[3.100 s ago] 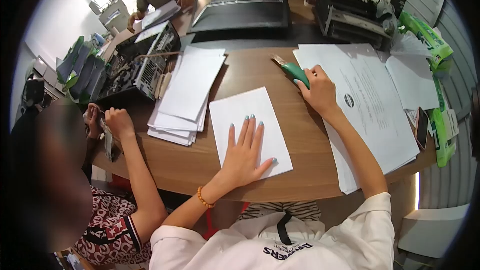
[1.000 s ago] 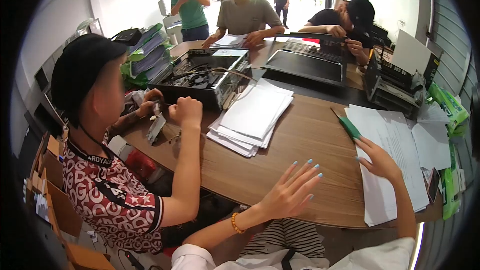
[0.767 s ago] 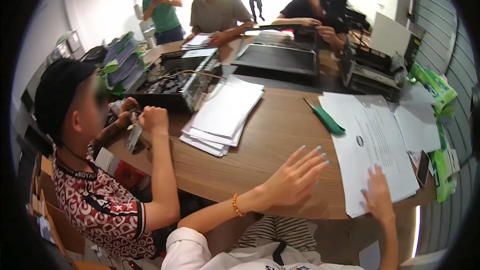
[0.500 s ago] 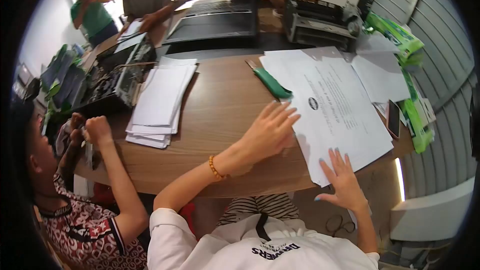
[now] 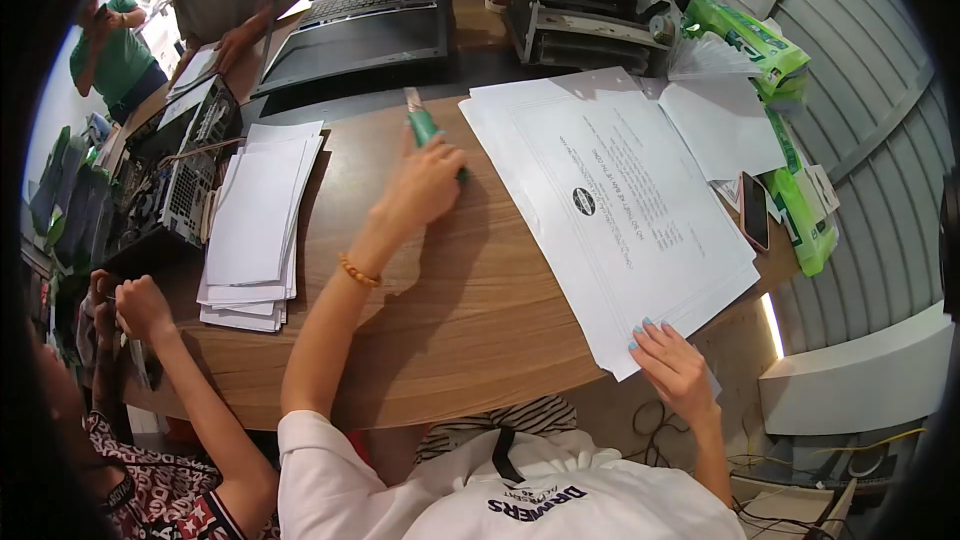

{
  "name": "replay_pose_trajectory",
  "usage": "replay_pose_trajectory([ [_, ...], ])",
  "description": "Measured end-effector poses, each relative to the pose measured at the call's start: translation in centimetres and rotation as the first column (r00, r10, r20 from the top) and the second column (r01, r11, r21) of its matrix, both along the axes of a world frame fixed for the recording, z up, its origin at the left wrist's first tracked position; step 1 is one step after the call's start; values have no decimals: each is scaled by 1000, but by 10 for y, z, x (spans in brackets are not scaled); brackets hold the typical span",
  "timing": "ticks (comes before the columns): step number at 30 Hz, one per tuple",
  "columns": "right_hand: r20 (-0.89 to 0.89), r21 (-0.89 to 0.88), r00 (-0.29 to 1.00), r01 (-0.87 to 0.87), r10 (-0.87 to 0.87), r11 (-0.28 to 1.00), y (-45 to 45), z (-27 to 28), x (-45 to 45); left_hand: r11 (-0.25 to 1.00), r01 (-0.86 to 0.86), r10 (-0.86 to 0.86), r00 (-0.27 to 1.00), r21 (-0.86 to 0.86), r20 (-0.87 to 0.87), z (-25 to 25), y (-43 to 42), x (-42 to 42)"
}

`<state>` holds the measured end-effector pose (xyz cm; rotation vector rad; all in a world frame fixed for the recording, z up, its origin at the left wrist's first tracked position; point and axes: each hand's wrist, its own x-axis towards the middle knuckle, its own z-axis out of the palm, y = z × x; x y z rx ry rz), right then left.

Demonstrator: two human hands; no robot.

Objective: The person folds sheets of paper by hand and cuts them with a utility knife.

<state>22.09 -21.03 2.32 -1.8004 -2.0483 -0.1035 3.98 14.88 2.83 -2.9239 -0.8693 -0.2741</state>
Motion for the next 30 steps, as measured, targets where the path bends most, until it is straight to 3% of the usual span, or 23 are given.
replay_pose_trajectory([
  [3,-65,36,998,7,-4,999,0,0,-5,981,-120,96,983,-150,-153,23,13,-23],
  [6,-130,112,991,19,-4,994,5,9,-17,979,-119,92,982,-164,-162,38,1,-27],
  [8,-126,157,992,20,0,987,15,20,-28,973,-45,9,988,-224,-156,46,-5,-25],
  [10,-106,277,991,-44,76,960,27,27,-41,953,181,-186,983,-242,3,51,-17,-20],
  [11,-108,273,991,-42,74,961,32,27,-49,952,183,-188,982,-246,3,55,-25,-19],
  [13,-165,265,949,-222,271,938,43,27,-64,900,331,-313,944,-285,109,62,-43,-17],
  [14,-166,267,949,-219,269,938,45,28,-72,900,332,-315,943,-284,106,59,-47,-16],
  [16,-199,146,890,-388,411,910,44,37,-85,820,428,-417,901,-380,115,52,-53,-13],
  [18,-206,100,873,-430,441,897,38,53,-88,799,441,-453,888,-408,72,48,-63,-13],
  [20,-210,45,857,-472,470,880,31,72,-85,699,511,-560,826,-500,61,52,-78,-10],
  [21,-166,51,874,-455,456,889,29,82,-81,640,571,-589,794,-514,149,52,-85,-6],
  [23,-42,101,914,-398,404,912,27,100,-72,479,410,-549,830,-776,100,90,-109,-10],
  [25,22,123,928,-372,373,920,31,113,-64,348,637,-679,677,-688,283,96,-125,-23],
  [26,83,154,937,-347,338,925,34,118,-61,349,637,-679,677,-687,283,103,-133,-27],
  [28,110,157,942,-330,316,931,41,121,-61,471,676,-780,620,-567,91,113,-147,-30],
  [29,141,258,957,-283,253,924,46,120,-61,526,726,-756,638,-443,147,106,-151,-32],
  [30,164,356,969,-235,188,904,51,118,-63,528,724,-754,640,-444,147,104,-148,-30],
])
